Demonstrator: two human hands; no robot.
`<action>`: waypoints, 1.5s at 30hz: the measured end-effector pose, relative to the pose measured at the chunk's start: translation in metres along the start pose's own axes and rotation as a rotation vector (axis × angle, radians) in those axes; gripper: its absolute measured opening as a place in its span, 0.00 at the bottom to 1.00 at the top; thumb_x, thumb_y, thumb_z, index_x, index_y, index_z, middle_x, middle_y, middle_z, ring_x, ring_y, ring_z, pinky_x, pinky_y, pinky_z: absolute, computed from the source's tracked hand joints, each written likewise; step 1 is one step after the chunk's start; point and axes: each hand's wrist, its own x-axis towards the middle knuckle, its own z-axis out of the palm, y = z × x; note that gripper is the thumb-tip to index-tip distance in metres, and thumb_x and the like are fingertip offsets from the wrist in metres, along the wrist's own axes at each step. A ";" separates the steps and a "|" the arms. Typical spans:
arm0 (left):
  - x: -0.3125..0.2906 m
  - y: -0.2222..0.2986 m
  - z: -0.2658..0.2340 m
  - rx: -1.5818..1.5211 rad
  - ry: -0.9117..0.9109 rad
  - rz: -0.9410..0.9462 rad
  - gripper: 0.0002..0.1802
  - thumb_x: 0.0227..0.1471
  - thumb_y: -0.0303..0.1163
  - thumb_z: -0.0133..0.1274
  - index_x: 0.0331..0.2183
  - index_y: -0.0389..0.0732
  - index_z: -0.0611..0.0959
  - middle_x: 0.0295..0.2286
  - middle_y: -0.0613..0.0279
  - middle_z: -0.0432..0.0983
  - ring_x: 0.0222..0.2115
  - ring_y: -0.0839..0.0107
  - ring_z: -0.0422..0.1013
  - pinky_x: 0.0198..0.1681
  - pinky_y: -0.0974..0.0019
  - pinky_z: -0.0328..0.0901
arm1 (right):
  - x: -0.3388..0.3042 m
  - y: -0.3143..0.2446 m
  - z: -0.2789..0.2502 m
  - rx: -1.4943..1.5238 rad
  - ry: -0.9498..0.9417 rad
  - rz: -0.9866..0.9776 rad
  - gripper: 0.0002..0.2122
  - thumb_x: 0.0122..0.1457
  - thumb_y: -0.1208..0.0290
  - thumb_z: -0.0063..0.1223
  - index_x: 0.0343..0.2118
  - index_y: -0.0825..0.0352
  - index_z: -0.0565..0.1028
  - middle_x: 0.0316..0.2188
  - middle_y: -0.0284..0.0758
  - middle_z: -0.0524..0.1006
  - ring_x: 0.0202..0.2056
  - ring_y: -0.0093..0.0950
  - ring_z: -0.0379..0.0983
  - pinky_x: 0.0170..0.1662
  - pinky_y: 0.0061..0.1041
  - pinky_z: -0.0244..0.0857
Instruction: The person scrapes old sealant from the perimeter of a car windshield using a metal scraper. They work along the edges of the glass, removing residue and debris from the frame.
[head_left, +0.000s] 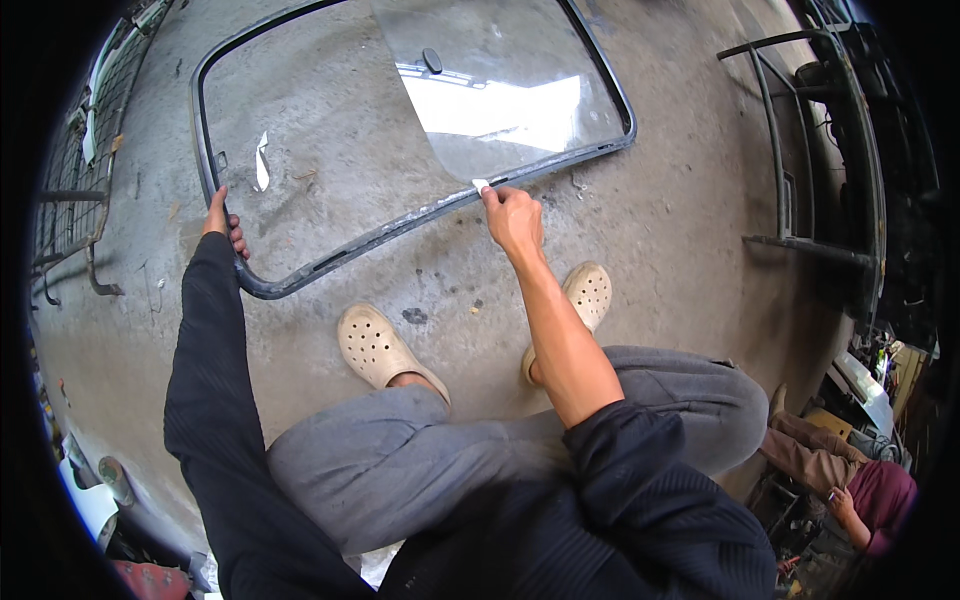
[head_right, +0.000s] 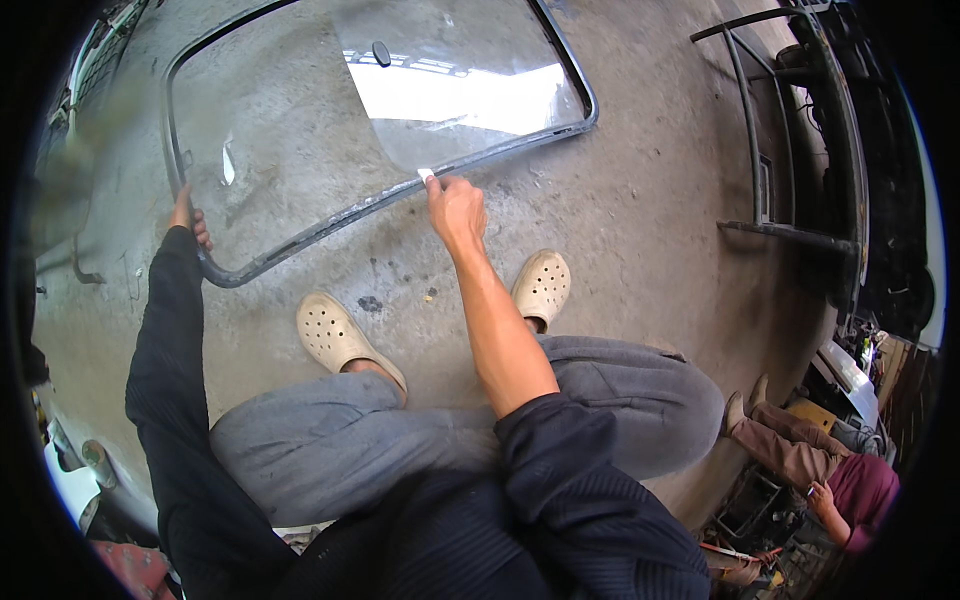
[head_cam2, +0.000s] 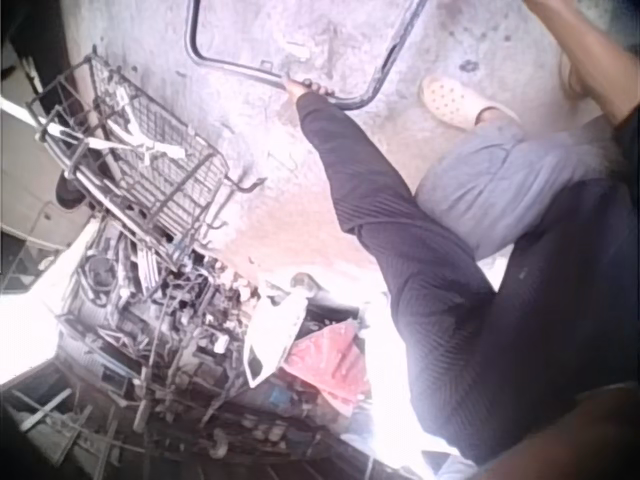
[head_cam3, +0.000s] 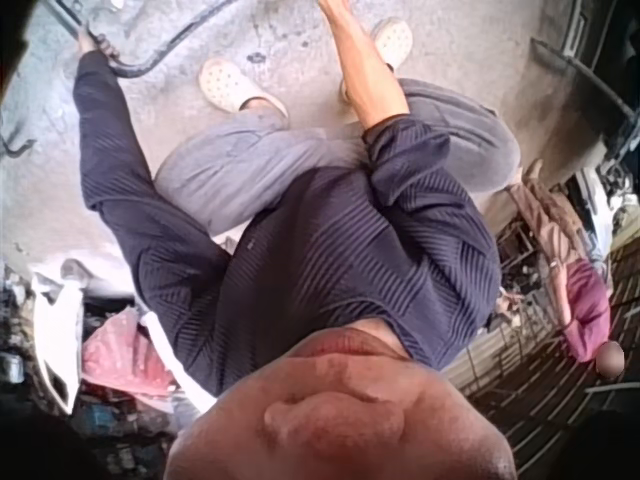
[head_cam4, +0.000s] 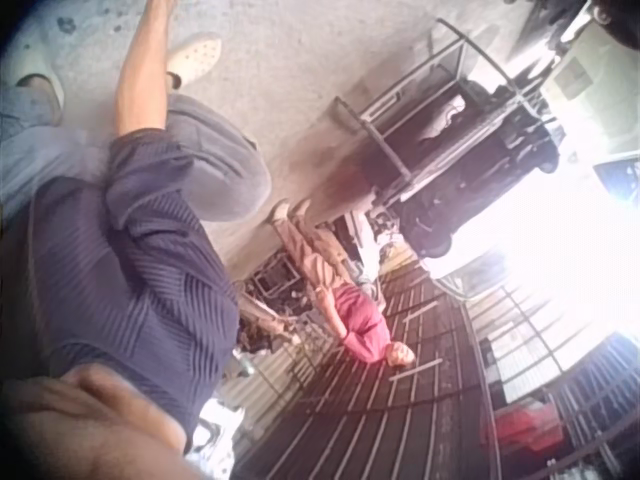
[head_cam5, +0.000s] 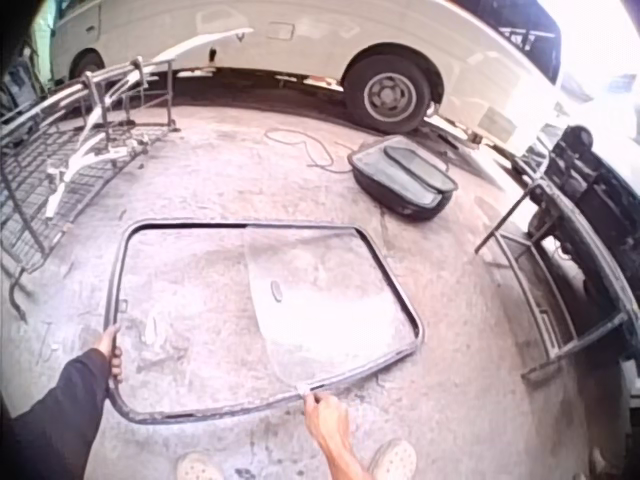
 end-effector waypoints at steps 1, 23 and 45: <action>-0.001 0.000 0.001 0.003 -0.009 0.000 0.35 0.37 0.71 0.48 0.13 0.48 0.60 0.08 0.66 0.48 0.07 0.68 0.47 0.16 0.58 0.51 | 0.002 0.001 -0.001 0.005 0.027 0.018 0.16 0.55 0.56 0.48 0.36 0.64 0.79 0.32 0.50 0.77 0.37 0.49 0.72 0.42 0.42 0.65; 0.000 -0.003 -0.003 0.014 -0.030 0.017 0.34 0.35 0.72 0.49 0.13 0.51 0.59 0.07 0.71 0.46 0.07 0.71 0.45 0.16 0.63 0.49 | -0.008 -0.001 0.015 0.112 0.076 -0.037 0.16 0.56 0.57 0.48 0.29 0.66 0.78 0.26 0.50 0.76 0.32 0.51 0.72 0.36 0.43 0.65; 0.164 -0.011 -0.061 0.100 0.063 -0.026 0.53 0.27 0.78 0.46 0.43 0.42 0.66 0.12 0.70 0.50 0.10 0.71 0.46 0.14 0.62 0.49 | -0.009 0.016 0.050 0.203 0.105 -0.153 0.15 0.59 0.60 0.44 0.30 0.69 0.76 0.29 0.47 0.76 0.33 0.48 0.72 0.37 0.41 0.66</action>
